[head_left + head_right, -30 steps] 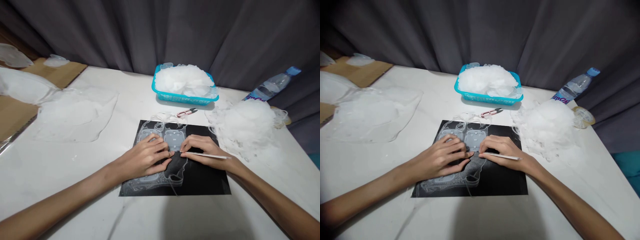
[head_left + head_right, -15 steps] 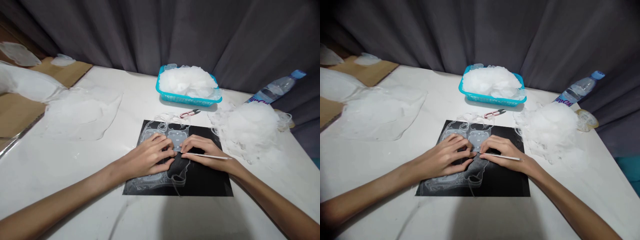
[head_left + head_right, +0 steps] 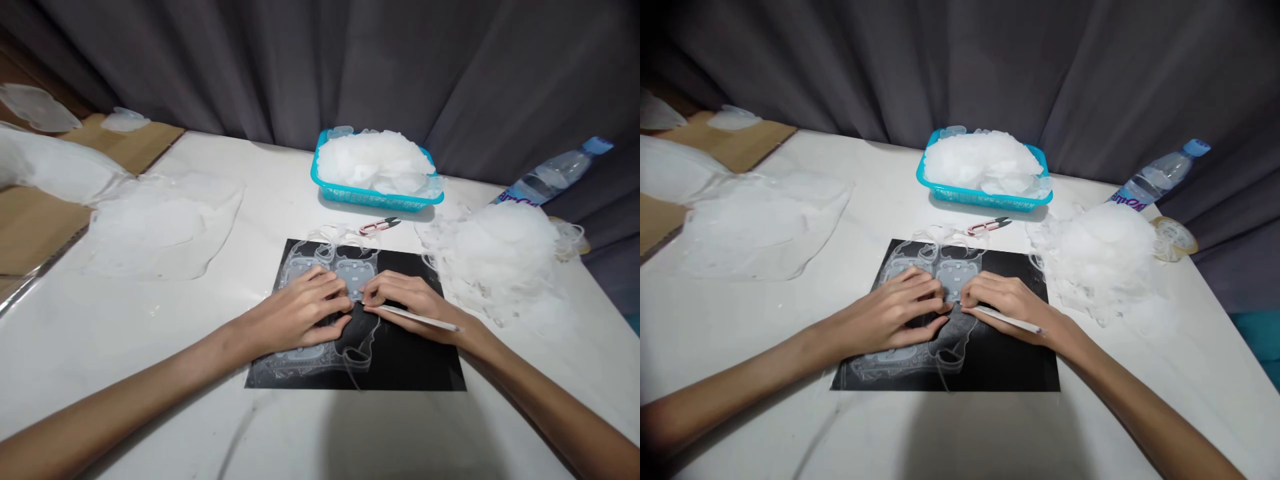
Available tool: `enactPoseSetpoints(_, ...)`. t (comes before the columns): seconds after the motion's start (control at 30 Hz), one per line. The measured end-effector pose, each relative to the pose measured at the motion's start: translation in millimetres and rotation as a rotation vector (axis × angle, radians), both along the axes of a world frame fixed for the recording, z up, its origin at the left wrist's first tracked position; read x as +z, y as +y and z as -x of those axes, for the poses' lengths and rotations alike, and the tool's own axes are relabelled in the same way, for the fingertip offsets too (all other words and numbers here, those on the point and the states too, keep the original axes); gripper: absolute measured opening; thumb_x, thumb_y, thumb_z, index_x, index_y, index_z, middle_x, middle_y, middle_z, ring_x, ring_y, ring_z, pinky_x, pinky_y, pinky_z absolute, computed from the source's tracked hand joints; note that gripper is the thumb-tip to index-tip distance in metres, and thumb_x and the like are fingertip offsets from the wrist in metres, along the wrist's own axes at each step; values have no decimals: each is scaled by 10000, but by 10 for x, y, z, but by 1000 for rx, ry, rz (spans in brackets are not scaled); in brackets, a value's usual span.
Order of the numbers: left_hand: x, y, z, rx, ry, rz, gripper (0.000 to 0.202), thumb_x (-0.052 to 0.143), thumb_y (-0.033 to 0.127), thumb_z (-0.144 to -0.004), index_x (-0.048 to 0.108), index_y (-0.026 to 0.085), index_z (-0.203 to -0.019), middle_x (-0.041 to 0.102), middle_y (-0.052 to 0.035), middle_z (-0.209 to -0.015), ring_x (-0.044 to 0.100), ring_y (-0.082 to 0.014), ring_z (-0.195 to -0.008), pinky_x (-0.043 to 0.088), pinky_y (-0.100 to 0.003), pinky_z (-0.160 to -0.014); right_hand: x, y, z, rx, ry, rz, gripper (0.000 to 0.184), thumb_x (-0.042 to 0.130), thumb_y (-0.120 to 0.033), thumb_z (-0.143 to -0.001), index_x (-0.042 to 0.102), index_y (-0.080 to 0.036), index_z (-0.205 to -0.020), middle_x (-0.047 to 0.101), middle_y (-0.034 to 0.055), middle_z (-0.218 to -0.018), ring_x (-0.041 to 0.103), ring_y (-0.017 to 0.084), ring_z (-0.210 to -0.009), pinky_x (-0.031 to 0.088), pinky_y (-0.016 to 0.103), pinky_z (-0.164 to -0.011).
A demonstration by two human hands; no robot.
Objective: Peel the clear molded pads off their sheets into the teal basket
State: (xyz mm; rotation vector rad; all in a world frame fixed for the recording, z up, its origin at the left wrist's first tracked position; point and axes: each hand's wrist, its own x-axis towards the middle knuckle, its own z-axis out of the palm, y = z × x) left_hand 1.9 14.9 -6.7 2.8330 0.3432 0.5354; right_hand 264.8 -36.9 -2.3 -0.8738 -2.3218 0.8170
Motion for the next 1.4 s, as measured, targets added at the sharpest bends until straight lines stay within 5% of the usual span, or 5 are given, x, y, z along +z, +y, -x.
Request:
enactPoseSetpoints(0.33,33,16,-6,-12,-27,22,167,523,232,-1037,663,170,-971,638,-57,-897,573,-207,-838,447,-359,-873,30,-27,-9,-32,-37,-40,59,542,-200,-1047,585,-208,-1007,699,83,-1045,659,186,-979,528,322,-854)
enactPoseSetpoints(0.77,30,10,-3,-10,-33,60,153,546,214,-1018,685,166,-974,648,-62,-902,572,-211,-836,443,-353,-881,-70,-37,125,-65,-100,-303,117,502,-152,-1052,581,-190,-974,724,60,-971,682,147,-887,507,255,-779)
enactPoseSetpoints(1.13,32,21,-10,-16,-39,64,161,546,219,-1018,697,161,-1019,647,-63,-907,575,-208,-836,439,-341,-876,14,-54,-9,-60,-94,-104,112,515,-198,-1055,590,-195,-971,706,69,-1024,668,152,-953,529,266,-831)
enactPoseSetpoints(1.4,39,21,-7,-21,-25,37,182,530,223,-1030,688,158,-967,637,-63,-883,557,-207,-817,440,-343,-858,-69,-17,96,-64,-71,-241,103,537,-214,-1053,583,-192,-963,717,58,-967,661,153,-892,521,298,-833)
